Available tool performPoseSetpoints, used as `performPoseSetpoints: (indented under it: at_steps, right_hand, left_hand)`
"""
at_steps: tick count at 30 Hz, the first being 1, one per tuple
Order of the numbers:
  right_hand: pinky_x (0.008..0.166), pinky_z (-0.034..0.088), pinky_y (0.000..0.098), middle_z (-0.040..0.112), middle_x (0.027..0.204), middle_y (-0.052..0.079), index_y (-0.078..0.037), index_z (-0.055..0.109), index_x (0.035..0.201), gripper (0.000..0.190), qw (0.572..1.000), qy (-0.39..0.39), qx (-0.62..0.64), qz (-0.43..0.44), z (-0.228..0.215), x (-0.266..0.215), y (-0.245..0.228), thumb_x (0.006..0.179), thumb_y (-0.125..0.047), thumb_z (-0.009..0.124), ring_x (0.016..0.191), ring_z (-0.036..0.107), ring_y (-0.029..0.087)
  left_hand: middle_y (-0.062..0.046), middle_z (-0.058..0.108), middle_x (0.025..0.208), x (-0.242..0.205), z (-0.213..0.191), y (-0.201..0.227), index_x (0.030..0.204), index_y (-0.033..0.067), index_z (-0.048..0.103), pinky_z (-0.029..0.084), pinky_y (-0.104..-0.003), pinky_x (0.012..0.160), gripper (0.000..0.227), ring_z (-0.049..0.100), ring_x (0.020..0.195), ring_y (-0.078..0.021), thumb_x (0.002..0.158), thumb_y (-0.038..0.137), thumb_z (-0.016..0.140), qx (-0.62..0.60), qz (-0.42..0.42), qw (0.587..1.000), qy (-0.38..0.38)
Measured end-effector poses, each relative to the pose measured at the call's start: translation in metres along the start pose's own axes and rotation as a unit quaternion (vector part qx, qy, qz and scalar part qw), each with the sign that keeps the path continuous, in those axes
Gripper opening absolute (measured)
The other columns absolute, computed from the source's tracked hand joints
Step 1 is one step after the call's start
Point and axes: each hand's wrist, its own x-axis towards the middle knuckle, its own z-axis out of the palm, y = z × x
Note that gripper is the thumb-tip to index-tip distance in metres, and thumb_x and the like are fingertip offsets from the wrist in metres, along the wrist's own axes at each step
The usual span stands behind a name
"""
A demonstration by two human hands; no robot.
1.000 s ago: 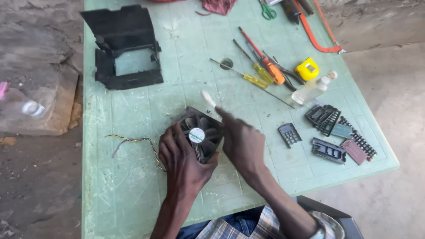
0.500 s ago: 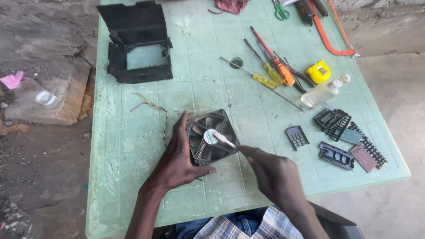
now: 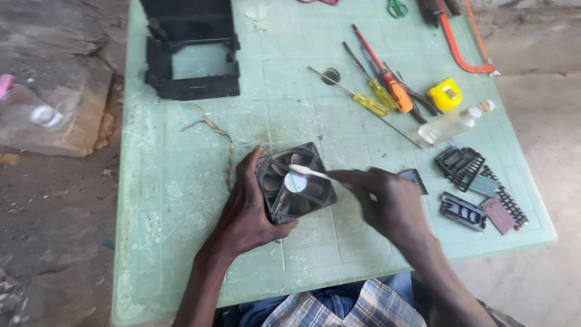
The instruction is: The person is using a toothbrush to scrub dust and dirt off a fan motor housing on a workshop table.
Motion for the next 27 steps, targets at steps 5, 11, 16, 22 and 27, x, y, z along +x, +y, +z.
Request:
performPoseSetpoints:
  at_steps: [5,11,16,22,27]
  right_hand:
    - [0.043,0.04,0.0406,0.06,0.068,0.001,-0.04,0.076,0.121,0.032,0.995,0.031,0.027,-0.088,0.028,0.025,-0.007,0.096,-0.022,0.065,0.052,0.056,0.023]
    - [0.066,0.053,0.0347,0.072,0.082,-0.003,-0.037,0.08,0.117,0.044,0.998,-0.052,0.019,0.003,-0.059,-0.003,0.013,0.09,-0.006,0.064,0.07,0.068,0.02]
    - [0.06,0.047,0.0326,0.073,0.074,-0.001,-0.027,0.081,0.11,0.021,0.99,0.063,0.072,-0.106,-0.029,-0.005,0.005,0.09,-0.023,0.076,0.06,0.061,0.015]
    - [0.058,0.034,0.0308,0.051,0.059,-0.005,-0.038,0.077,0.116,0.024,0.983,0.086,0.032,-0.159,0.018,-0.007,-0.003,0.101,-0.023,0.066,0.054,0.042,0.013]
    - [0.054,0.043,0.0467,0.059,0.069,0.011,-0.013,0.068,0.072,0.018,0.992,0.107,-0.015,-0.063,0.026,-0.024,0.002,0.087,-0.007,0.06,0.06,0.053,0.031]
  left_hand:
    - [-0.024,0.025,0.159,-0.005,0.008,-0.004,0.157,0.0002,0.006,0.034,-0.04,0.12,0.137,0.035,0.149,-0.0379,0.059,0.02,0.1,0.005,0.009,1.0,0.004]
    - [-0.022,0.026,0.159,-0.002,0.004,-0.002,0.156,0.0023,0.007,0.04,-0.04,0.115,0.132,0.041,0.145,-0.0368,0.061,0.022,0.098,0.005,-0.004,1.0,0.005]
    - [-0.022,0.024,0.16,0.0,0.002,-0.005,0.156,0.0009,0.007,0.036,-0.039,0.118,0.133,0.038,0.147,-0.0363,0.061,0.021,0.098,0.002,0.01,1.0,-0.008]
    - [-0.026,0.028,0.157,-0.001,0.007,-0.01,0.156,-0.0007,0.006,0.037,-0.04,0.118,0.134,0.04,0.146,-0.0386,0.061,0.02,0.098,0.011,0.039,0.999,0.014]
    - [-0.024,0.028,0.158,-0.002,0.005,-0.01,0.157,0.0005,0.009,0.038,-0.04,0.116,0.135,0.04,0.144,-0.038,0.058,0.022,0.098,0.008,0.014,1.0,0.004]
